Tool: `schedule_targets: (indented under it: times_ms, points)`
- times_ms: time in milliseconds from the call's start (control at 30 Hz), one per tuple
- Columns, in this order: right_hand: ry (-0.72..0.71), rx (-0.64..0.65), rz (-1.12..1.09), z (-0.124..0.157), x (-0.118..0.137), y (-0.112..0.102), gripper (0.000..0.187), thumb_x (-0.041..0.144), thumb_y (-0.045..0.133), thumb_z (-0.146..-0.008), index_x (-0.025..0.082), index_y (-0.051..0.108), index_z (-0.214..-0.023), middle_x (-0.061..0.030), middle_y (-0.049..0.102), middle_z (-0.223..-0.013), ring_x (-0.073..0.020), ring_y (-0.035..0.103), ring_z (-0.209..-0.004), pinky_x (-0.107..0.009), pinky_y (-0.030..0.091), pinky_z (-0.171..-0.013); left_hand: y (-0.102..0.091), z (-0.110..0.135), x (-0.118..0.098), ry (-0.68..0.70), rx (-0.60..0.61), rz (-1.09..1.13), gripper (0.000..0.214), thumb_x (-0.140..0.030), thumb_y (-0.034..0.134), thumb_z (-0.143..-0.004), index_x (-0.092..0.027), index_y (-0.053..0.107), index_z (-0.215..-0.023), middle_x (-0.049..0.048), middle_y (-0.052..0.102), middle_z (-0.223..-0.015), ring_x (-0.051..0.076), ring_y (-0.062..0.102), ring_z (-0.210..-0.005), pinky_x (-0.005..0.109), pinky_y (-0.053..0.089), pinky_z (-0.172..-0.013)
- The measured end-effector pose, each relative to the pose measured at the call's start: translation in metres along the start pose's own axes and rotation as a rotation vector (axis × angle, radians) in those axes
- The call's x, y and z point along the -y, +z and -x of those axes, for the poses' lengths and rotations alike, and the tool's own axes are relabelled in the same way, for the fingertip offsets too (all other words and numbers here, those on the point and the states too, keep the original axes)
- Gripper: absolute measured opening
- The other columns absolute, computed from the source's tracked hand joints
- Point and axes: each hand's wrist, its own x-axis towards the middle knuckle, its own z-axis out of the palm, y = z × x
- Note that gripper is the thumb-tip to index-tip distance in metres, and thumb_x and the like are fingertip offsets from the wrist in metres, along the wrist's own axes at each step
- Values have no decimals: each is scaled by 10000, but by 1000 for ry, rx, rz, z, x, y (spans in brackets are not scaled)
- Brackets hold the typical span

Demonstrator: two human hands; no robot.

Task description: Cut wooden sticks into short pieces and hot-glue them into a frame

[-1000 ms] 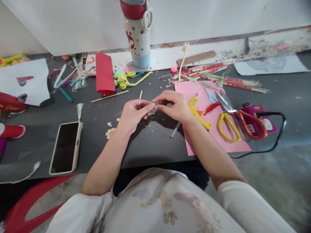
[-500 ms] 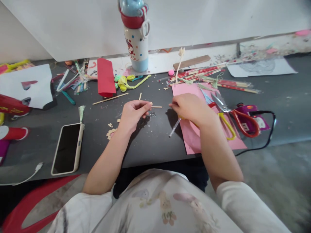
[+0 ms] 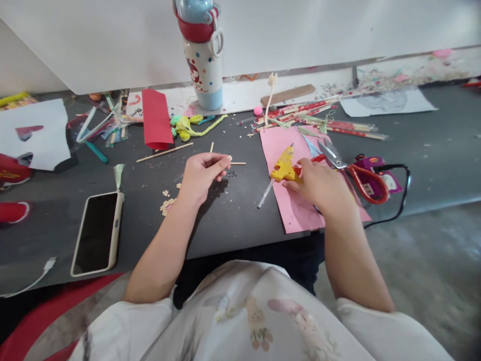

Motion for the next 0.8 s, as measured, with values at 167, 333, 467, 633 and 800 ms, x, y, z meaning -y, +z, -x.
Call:
schedule_targets:
  times_ms: [167,333,467,633,800]
  points:
    - [-96,-46,-13,-4,-1,4,387,477,477,-867,135,627,-971,-155,658,-891,-298,615,-820,-354,383,-644,0,1,-1,-22,18,32,241,-327,811,-623,-144,715,-748,5,639,-630,32,508,-503,154,369,-440]
    - [-132,-91,-208,-6,-9,-8,328,441,519,-846,162,638,-971,-110,664,-883,-252,601,-800,-344,393,-660,-1,1,-5,-68,58,84,221,-317,814,-628,-149,721,-735,-1,638,-629,17,503,-498,133,361,-435]
    - [-122,-123,-655,-10,-10,-13,321,437,566,-828,202,641,-1033,-46,647,-848,-166,559,-688,-302,406,-621,-2,1,-8,-122,89,146,211,-298,823,-617,-149,724,-729,-6,634,-626,7,498,-491,117,346,-423]
    - [-48,-178,-1248,-16,0,-5,297,452,635,-796,241,638,-1004,-6,565,-795,-111,502,-629,-252,425,-563,-3,1,-10,-157,115,190,222,-304,826,-621,-144,727,-739,-5,632,-636,-1,501,-495,102,347,-421]
    - [-79,-38,-1613,-15,20,-7,289,516,576,-830,246,578,-932,-16,571,-900,-112,569,-676,-246,471,-543,-4,0,-9,-169,103,214,247,-314,832,-617,-135,725,-750,-4,627,-648,-3,498,-496,101,346,-417]
